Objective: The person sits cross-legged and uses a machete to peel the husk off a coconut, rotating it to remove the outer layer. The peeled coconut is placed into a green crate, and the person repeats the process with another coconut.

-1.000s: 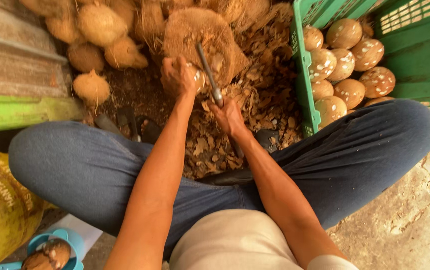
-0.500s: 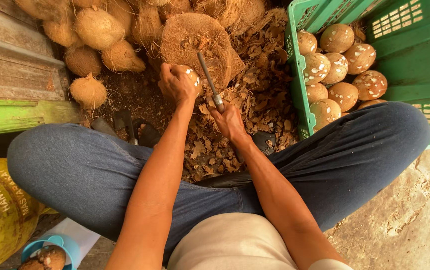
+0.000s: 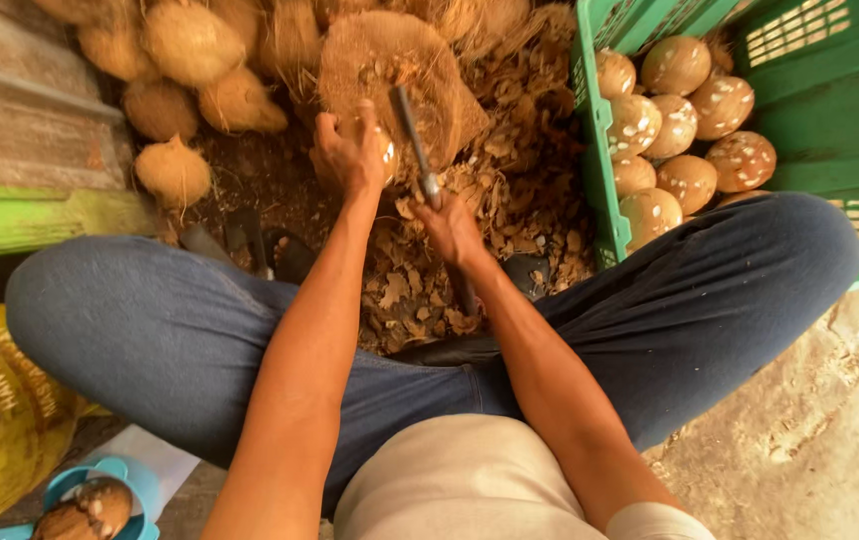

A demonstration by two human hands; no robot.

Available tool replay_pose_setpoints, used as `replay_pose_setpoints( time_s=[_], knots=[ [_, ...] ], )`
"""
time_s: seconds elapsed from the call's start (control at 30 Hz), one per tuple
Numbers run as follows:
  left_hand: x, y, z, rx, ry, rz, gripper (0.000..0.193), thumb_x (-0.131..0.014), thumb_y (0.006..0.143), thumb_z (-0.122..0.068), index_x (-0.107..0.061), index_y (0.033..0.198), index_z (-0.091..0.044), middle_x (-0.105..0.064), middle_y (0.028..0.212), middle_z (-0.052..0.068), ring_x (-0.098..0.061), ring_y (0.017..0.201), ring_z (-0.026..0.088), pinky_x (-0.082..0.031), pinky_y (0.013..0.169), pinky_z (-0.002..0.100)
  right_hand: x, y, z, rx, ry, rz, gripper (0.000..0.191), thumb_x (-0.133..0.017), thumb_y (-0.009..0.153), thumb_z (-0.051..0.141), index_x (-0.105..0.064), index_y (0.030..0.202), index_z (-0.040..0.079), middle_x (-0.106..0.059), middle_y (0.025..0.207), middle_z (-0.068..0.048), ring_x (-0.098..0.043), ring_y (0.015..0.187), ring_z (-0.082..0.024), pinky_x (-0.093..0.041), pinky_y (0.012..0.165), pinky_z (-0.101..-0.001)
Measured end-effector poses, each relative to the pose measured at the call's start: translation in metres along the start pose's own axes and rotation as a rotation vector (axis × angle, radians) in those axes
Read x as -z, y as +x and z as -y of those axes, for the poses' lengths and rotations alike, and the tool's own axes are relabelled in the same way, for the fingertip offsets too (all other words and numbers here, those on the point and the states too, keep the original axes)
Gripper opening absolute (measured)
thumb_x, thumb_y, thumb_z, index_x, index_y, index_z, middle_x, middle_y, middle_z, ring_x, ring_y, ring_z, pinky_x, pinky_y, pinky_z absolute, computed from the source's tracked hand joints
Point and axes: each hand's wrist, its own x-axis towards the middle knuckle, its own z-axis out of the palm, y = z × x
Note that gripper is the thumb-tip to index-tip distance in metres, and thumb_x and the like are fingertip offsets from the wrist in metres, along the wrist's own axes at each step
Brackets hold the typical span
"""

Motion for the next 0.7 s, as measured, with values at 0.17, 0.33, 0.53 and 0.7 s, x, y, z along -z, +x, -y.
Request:
replay_pose_setpoints(
  time_s=[0.17, 0.33, 0.53, 0.7],
  knots=[
    [-0.001, 0.015, 0.011, -0.206, -0.208, 0.006, 0.031, -0.071, 0.085, -0.043, -0.061, 0.095, -0.014, -0.064, 0.097, 0.011, -0.063, 0.089, 0.025, -0.056, 0.077, 0.043, 0.019, -0.006, 0.008, 0.102, 0.059, -0.095, 0.026, -0.060, 0.097, 0.028, -0.049, 0.077, 0.016, -0.049, 0.060, 0.002, -0.044, 0.046, -0.010, -0.042, 0.040, -0.0299],
    [-0.024, 0.018, 0.032, -0.506, -0.175, 0.064, 0.038, -0.060, 0.084, -0.044, -0.060, 0.110, -0.016, -0.059, 0.109, 0.008, -0.059, 0.096, 0.023, -0.052, 0.073, 0.042, 0.025, -0.003, 0.005, 0.234, -0.057, -0.182, 0.031, -0.057, 0.100, 0.030, -0.049, 0.074, 0.015, -0.046, 0.059, 0.001, -0.042, 0.045, -0.011, -0.043, 0.041, -0.0321],
    [-0.030, 0.024, 0.034, -0.193, 0.136, 0.078, 0.044, -0.044, 0.099, -0.057, -0.061, 0.087, -0.018, -0.067, 0.093, 0.006, -0.061, 0.080, 0.021, -0.047, 0.067, 0.033, 0.012, -0.008, 0.002, 0.232, -0.055, -0.139, 0.028, -0.060, 0.098, 0.029, -0.056, 0.075, 0.014, -0.053, 0.061, 0.000, -0.044, 0.045, -0.009, -0.046, 0.042, -0.0313],
    [-0.022, 0.017, 0.021, -0.187, 0.131, 0.040, 0.040, -0.045, 0.095, -0.056, -0.062, 0.088, -0.020, -0.064, 0.098, 0.002, -0.062, 0.077, 0.016, -0.048, 0.062, 0.033, 0.014, -0.017, 0.017, 0.298, 0.060, -0.185, 0.028, -0.063, 0.098, 0.028, -0.059, 0.077, 0.009, -0.060, 0.065, 0.000, -0.046, 0.043, -0.010, -0.044, 0.038, -0.0319]
  ],
)
